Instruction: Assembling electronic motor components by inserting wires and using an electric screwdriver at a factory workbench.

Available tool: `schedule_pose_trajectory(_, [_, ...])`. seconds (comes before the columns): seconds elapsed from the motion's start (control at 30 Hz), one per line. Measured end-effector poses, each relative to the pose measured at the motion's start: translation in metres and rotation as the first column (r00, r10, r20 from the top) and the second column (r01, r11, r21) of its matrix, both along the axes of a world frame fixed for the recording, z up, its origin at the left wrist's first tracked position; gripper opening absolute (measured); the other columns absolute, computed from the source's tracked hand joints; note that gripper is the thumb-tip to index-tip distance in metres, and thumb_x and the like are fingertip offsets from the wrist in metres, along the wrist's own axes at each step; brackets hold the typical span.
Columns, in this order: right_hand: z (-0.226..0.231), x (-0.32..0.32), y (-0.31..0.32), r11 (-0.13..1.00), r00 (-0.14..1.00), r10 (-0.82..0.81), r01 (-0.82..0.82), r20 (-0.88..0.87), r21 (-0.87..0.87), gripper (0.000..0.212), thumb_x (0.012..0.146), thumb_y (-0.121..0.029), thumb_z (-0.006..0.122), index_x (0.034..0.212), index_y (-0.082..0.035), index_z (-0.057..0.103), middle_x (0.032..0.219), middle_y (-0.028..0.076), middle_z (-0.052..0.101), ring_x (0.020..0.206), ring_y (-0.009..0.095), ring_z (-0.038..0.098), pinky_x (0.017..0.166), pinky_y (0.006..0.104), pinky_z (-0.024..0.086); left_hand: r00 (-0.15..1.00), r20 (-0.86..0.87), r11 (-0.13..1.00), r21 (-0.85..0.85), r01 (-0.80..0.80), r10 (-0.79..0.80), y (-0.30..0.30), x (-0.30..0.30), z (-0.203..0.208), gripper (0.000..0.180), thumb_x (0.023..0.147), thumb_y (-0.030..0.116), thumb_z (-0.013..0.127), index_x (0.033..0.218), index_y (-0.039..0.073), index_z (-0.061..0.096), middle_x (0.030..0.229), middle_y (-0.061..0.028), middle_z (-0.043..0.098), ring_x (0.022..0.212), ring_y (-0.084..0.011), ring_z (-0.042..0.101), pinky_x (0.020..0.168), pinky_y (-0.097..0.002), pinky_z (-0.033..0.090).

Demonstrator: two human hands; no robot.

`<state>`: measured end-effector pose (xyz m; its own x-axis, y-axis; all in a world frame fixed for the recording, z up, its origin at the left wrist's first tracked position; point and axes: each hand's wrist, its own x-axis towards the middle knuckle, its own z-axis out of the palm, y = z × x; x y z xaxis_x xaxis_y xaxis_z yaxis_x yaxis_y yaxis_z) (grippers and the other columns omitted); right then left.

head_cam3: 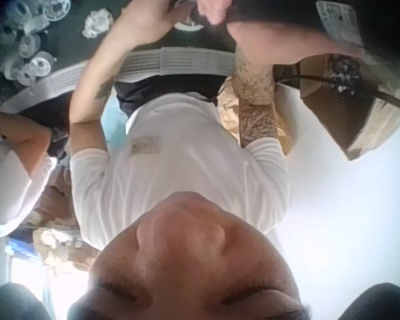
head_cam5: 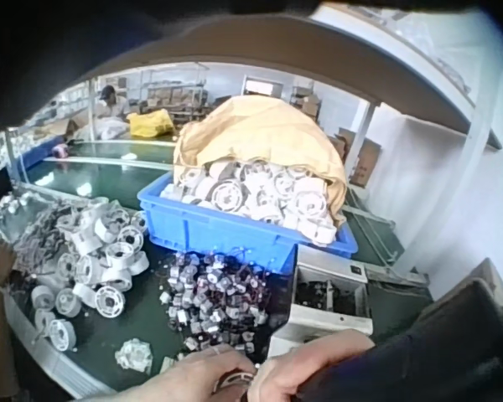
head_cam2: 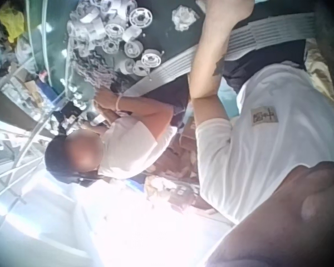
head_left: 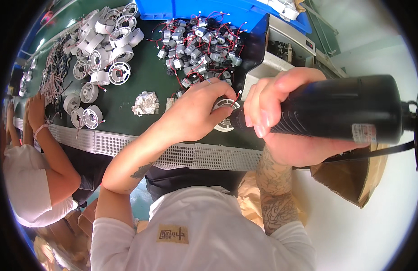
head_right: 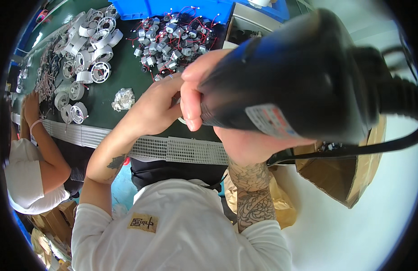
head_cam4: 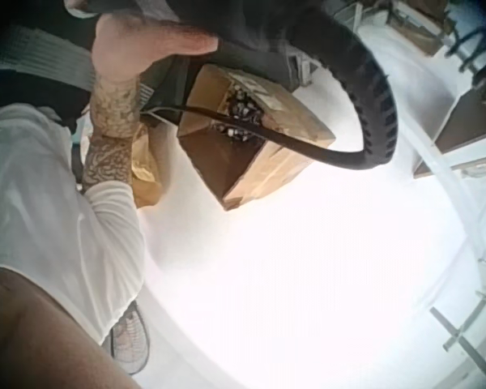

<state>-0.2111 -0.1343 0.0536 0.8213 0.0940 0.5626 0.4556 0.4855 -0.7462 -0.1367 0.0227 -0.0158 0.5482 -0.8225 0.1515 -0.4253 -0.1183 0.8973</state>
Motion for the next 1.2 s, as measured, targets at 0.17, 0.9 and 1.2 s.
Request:
schedule_pose_trajectory(0.17, [0.001,-0.002,0.006,0.999,0.998,0.021,-0.018,-0.064,0.050,0.104,0.065,-0.092,0.045,0.107,0.003,0.054,0.074,0.012,0.059,0.058,0.023,0.053,0.050,0.0346,0.043,1.000,-0.008,0.999,-0.049,0.002,-0.002,0.000,-0.003,-0.004,0.019,0.082,0.006,0.064,0.100,0.002,0.060,0.093,-0.0162,0.059,0.089,-0.0344,0.060,0.077,-0.0410,0.046])
schedule_pose_trajectory(0.9, [-0.017,-0.036,-0.041,0.897,0.908,-0.387,0.411,-0.159,0.164,0.101,0.076,-0.086,0.038,0.117,0.005,0.052,0.070,0.009,0.054,0.054,0.018,0.050,0.052,0.0320,0.041,0.326,0.672,0.583,-0.193,-0.789,0.665,0.097,0.141,0.046,0.057,0.075,0.029,0.074,0.122,-0.001,0.059,0.113,-0.0208,0.065,0.106,-0.0331,0.062,0.092,-0.0390,0.048])
schedule_pose_trajectory(1.2, [-0.026,-0.030,-0.030,0.899,0.918,-0.338,0.380,-0.206,0.216,0.105,0.075,-0.090,0.028,0.114,0.005,0.051,0.070,0.011,0.056,0.053,0.020,0.052,0.052,0.0334,0.043,0.499,0.622,0.310,0.393,-0.866,0.604,0.182,0.288,0.050,0.063,0.077,0.045,0.067,0.112,-0.007,0.063,0.106,-0.0279,0.065,0.105,-0.0398,0.062,0.091,-0.0431,0.048])
